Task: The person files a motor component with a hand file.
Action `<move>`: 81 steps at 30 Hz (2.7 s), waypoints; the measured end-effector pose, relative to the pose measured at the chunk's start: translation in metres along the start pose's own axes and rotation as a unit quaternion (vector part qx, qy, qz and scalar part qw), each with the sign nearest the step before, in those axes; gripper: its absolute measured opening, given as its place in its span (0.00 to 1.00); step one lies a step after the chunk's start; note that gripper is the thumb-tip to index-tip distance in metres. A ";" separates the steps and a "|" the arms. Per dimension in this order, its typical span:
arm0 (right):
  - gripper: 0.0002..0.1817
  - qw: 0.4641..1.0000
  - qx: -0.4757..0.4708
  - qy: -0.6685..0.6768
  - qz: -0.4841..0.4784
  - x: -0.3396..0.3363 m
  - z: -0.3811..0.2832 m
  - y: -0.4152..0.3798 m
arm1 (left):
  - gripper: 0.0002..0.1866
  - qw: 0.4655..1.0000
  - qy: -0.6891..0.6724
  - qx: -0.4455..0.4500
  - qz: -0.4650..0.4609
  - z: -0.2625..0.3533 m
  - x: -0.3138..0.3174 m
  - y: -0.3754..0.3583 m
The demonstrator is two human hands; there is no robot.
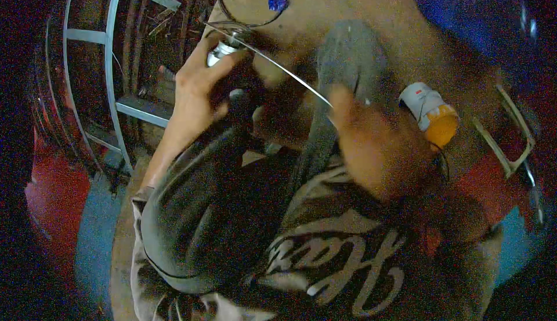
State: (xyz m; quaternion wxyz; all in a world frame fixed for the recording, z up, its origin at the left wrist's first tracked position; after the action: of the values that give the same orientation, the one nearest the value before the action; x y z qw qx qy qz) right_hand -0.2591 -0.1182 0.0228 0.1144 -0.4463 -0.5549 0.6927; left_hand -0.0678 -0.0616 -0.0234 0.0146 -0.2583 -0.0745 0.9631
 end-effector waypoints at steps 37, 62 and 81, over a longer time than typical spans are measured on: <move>0.14 0.988 -0.138 -0.025 0.060 -0.017 -0.059 0.079 | 0.35 1.000 0.015 -0.004 -0.008 -0.025 0.022 -0.015; 0.13 0.966 -0.038 0.040 0.254 -0.043 0.025 0.164 | 0.35 0.999 -0.019 -0.029 0.009 -0.030 0.012 -0.024; 0.24 0.823 -0.336 0.420 0.181 -0.046 -0.051 0.156 | 0.30 0.998 -0.052 -0.038 -0.011 -0.036 0.014 -0.019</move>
State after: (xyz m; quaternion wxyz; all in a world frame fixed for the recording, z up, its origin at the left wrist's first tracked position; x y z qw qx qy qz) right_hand -0.1425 -0.1700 -0.0895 0.0521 -0.7971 -0.5611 0.2169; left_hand -0.0626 -0.0367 -0.0580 0.0111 -0.2078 -0.1149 0.9713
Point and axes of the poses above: each hand's wrist, its own y-axis towards the middle knuckle, its own x-axis out of the palm, z = x × y, the point moved 8 cm from there along y, towards the middle knuckle, and after that the axes turned 9 degrees about -y, right-handed, at the moved point
